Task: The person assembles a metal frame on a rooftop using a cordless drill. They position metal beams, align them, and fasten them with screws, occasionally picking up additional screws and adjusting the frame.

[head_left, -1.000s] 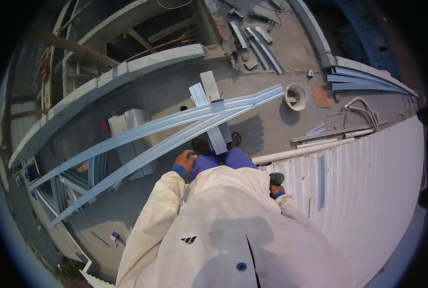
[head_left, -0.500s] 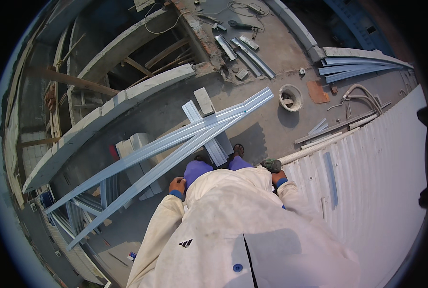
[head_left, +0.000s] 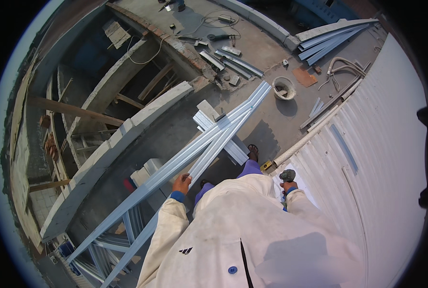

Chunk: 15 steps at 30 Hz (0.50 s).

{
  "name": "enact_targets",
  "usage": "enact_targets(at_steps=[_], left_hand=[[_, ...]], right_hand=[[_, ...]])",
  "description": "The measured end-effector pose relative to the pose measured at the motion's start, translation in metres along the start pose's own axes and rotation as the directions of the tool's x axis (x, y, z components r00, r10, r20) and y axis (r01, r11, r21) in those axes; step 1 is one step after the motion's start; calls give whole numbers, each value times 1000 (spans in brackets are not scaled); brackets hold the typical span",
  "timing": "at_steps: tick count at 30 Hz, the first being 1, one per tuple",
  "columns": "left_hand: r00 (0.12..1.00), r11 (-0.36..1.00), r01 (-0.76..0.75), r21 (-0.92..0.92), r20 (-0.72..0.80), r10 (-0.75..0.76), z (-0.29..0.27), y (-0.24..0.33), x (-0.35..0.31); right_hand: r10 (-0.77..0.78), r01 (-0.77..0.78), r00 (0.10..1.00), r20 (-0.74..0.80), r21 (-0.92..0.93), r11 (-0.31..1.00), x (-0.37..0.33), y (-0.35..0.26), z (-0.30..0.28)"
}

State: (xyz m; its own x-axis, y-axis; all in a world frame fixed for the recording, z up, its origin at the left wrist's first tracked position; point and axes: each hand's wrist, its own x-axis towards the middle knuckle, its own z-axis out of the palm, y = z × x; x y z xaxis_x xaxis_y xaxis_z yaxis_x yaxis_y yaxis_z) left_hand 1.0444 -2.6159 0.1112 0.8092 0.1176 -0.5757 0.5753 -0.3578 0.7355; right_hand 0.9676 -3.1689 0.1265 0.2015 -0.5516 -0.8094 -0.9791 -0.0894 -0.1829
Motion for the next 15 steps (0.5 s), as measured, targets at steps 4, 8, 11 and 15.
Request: enact_targets(at_steps=[4, 8, 11, 15], left_hand=[[994, 965, 86, 246, 49, -101, -73, -73, -12], [974, 845, 129, 519, 93, -206, -144, -161, -38], [950, 827, 228, 513, 69, -304, -179, -191, -49], [939, 892, 330, 308, -12, -343, -196, -186, -60]], right_hand=[[56, -56, 998, 27, 11, 998, -38, 79, 84], [-177, 182, 983, 41, -251, 951, -60, 157, 131], [-77, 84, 996, 45, -183, 980, -77, 193, 134], [-32, 38, 998, 47, -147, 988, -94, 193, 128]])
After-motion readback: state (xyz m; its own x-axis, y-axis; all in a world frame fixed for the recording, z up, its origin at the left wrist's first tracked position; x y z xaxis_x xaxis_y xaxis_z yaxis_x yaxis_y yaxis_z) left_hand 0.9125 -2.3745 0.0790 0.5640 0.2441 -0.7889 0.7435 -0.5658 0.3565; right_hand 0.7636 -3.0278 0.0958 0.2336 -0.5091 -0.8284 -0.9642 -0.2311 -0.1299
